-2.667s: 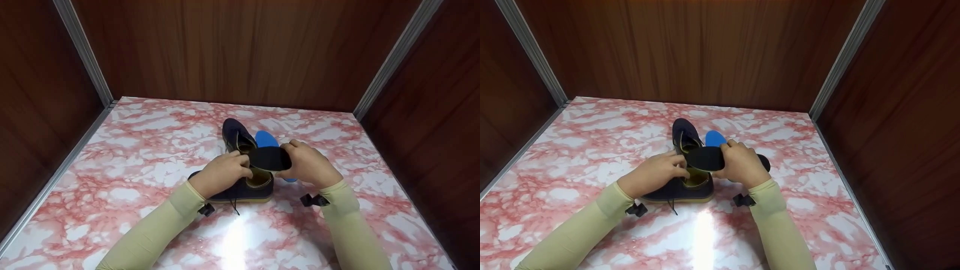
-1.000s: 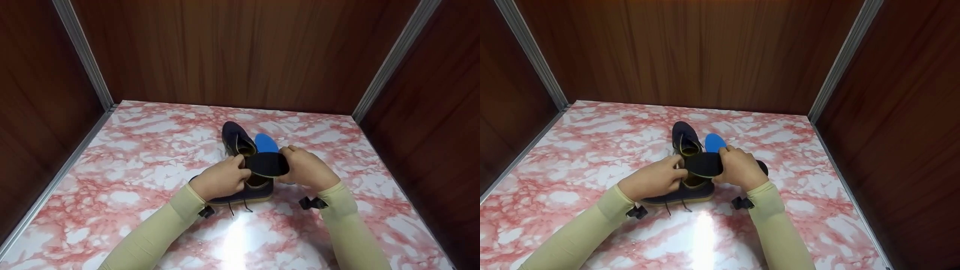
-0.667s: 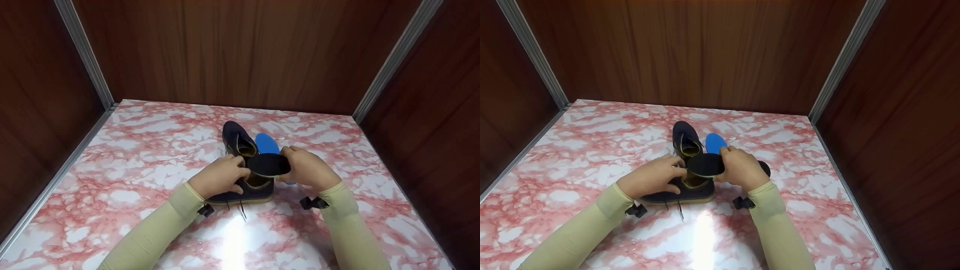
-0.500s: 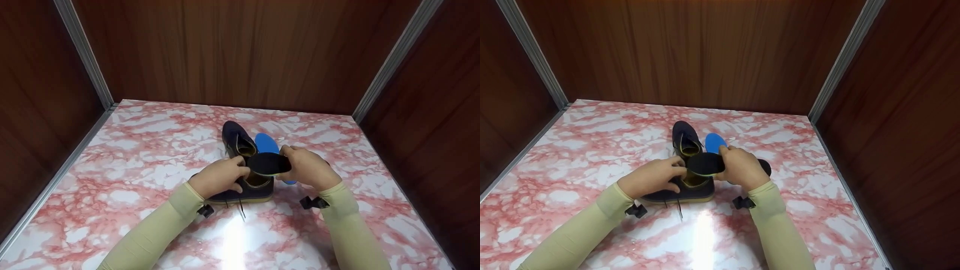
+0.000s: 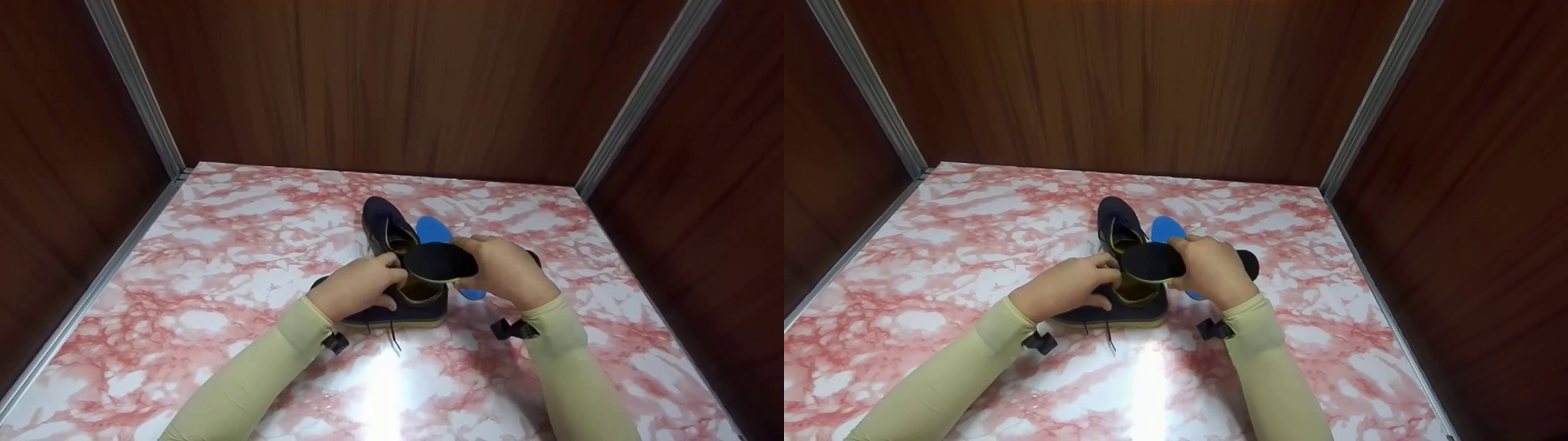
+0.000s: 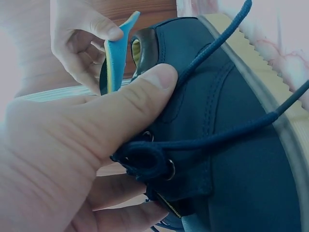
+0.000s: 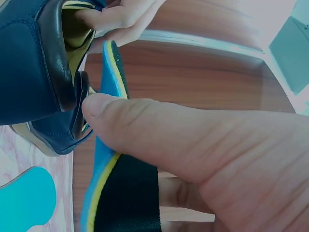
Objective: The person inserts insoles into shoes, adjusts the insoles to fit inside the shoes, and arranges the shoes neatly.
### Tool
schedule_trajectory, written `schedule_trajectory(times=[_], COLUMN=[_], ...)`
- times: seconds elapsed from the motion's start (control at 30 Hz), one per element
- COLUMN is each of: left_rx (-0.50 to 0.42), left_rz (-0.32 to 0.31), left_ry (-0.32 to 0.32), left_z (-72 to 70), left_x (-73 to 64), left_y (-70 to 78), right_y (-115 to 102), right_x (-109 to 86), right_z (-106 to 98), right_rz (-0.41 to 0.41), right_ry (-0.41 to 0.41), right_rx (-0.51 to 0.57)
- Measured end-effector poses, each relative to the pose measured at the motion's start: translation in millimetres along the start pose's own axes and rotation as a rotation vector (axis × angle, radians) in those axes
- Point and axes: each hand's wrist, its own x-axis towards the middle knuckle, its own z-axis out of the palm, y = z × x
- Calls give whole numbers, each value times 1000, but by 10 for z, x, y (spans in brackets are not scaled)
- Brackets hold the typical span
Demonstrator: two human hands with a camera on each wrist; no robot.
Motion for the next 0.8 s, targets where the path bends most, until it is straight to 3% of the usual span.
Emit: schedule_trajectory(times=[0.8], left_rx=[-16], left_rz=[3], left_ry=[21], left_z=[16], left_x=[7], left_y=[-27], right_y=[-13], right_x=[-54], right_z=[-24], right_rz=[-195], right_ry=[116], right_rx=[-33])
